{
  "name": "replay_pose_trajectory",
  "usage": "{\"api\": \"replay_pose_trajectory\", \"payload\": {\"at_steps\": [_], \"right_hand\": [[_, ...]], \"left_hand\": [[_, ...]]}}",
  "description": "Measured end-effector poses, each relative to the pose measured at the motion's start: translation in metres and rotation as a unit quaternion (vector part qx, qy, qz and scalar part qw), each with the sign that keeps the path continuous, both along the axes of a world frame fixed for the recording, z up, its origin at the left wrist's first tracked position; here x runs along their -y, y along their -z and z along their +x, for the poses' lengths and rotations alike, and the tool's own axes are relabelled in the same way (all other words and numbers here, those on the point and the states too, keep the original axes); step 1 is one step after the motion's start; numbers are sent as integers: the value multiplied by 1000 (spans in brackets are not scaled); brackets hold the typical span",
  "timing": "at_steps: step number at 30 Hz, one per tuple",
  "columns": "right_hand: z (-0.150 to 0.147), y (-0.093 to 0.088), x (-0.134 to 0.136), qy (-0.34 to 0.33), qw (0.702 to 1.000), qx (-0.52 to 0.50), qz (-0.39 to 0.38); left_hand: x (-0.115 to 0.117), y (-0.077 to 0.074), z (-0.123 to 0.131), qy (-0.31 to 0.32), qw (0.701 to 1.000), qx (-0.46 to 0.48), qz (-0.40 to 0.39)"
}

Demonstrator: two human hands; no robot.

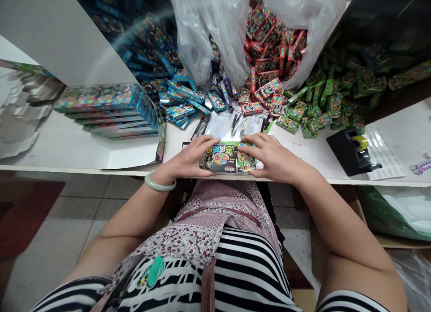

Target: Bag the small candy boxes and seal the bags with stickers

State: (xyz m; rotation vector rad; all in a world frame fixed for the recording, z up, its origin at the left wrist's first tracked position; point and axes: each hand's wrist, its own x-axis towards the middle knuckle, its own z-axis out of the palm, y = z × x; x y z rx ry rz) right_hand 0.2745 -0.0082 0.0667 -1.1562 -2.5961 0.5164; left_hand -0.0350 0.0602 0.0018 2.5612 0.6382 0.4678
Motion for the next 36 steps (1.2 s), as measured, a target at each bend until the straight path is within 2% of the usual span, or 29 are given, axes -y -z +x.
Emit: {"api": "replay_pose_trajectory", "payload": {"at_steps": [6,9,17,22,26,29,33,36], "right_hand": [[-10,21,-6,33,998,-55,-1],[-13,26,-7,36,998,-41,-18],[-7,13,-16,26,997,-56,-42],[-14,18,-12,39,999,-12,-19],[-14,20,-11,38,998,-28,-33],[-11,14,-10,45,997,-46,-37],[-8,2,-5,89,994,-69,-12],[-10,1,-1,124,989,-76,34]], "left_hand": [[2,12,-3,-27,1000,2,-15],[2,15,-7,-16,999,2,-42],[-3,6,-6,-3,999,8,-39],[-2,11,-6,-11,999,8,-32],[-1,12,-7,1,998,9,-55],[-2,9,-8,-1,997,16,-78],[-3,9,-11,-17,996,40,-83],[-3,10,-11,-21,996,51,-70]]}}
